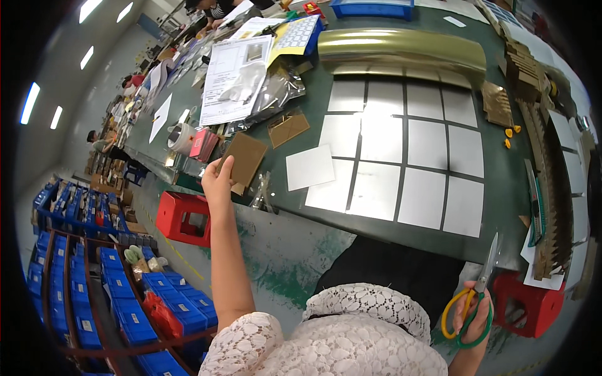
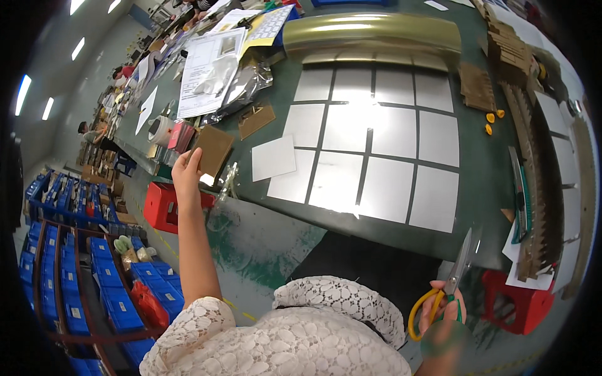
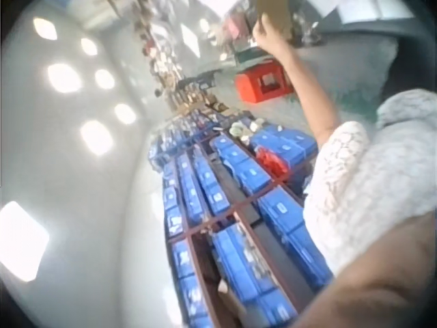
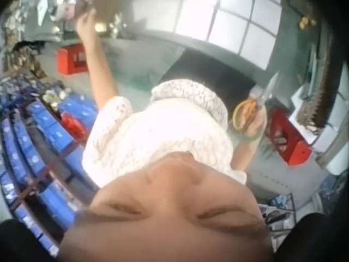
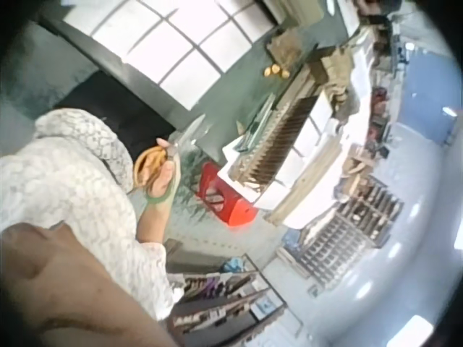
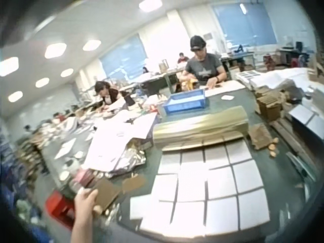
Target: The person uses a utility knife to score and separate a grid of white square sheets on a green workbench. They then use scissors to trim the edges of the white squares and a separate stack of gold-colored square sheets. The person handles the materials one at a time, cutting and stacking them on the table.
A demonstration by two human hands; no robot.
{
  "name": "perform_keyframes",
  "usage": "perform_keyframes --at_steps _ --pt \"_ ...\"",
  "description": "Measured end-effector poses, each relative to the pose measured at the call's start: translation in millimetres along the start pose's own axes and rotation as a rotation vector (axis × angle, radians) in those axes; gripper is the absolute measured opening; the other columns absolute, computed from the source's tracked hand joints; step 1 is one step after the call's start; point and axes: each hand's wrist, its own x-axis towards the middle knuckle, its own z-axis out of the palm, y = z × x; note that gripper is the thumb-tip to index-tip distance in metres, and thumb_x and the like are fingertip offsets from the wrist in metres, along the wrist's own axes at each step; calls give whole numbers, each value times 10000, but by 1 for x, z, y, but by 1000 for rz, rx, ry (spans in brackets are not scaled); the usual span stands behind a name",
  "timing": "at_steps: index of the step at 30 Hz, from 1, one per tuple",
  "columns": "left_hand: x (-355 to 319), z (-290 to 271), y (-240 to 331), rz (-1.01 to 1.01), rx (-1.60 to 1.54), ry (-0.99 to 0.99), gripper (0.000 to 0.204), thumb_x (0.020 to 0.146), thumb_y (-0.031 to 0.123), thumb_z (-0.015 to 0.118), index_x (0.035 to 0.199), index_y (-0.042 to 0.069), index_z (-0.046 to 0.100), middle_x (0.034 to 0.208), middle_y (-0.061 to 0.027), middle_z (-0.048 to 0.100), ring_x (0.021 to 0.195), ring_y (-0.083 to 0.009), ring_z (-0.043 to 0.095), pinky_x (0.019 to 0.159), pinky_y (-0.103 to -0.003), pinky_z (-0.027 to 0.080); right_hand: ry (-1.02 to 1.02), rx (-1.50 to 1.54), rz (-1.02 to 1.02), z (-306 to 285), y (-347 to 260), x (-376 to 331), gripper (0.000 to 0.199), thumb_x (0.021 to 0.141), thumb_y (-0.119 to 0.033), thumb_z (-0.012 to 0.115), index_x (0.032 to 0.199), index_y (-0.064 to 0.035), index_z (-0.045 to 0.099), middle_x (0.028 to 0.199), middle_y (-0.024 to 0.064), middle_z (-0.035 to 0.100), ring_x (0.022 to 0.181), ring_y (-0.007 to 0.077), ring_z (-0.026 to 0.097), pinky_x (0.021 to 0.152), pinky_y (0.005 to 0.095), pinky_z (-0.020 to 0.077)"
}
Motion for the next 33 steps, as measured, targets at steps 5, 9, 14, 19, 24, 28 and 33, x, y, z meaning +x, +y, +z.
perform_keyframes --at_steps 5,9,14,19,24,28,33 --pt "-7 -6 7 405 1063 202 422 839 218 707 1122 -63 572 943 -166 627 913 -271 605 806 -391 478 11 -28 16 8 0 1 655 947 -551 444 1196 55 470 672 63 513 383 66 392 359 192 296" --pt "-75 66 112 706 823 -313 420 816 202 681 1146 -34 575 1137 -219 574 1057 -394 528 918 -447 414 67 -100 19 18 -3 -1 666 938 -567 445 1190 49 476 675 58 513 387 64 393 360 192 292" --pt "-182 119 210 1137 595 -1630 195 809 238 591 847 48 616 848 -99 605 819 -239 613 710 -351 487 50 -166 31 30 -15 -4 667 927 -578 458 1182 38 484 693 53 522 441 71 436 410 192 331" --pt "-214 148 204 1427 167 -1925 155 785 213 593 848 94 670 845 -69 648 776 -229 630 649 -333 490 116 -227 59 9 -32 -23 690 914 -598 467 1187 36 483 701 49 526 468 75 451 438 195 350" --pt "-227 161 171 1344 115 -1853 144 780 199 590 848 93 659 834 -68 636 774 -233 625 652 -334 488 148 -232 51 -4 -24 -32 718 899 -621 477 1193 34 481 710 44 530 500 79 469 470 198 372" --pt "-230 177 161 1274 118 -1866 135 777 188 587 849 92 649 825 -68 626 772 -237 622 655 -334 486 121 -179 95 4 0 -6 734 890 -635 483 1196 33 480 715 41 532 518 81 479 488 200 385" --pt "-235 167 157 1289 111 -1830 126 773 174 584 850 90 638 815 -68 614 770 -242 618 659 -335 484 99 -168 169 -10 5 1 683 903 -581 513 1221 20 469 711 43 532 481 98 469 460 204 384"
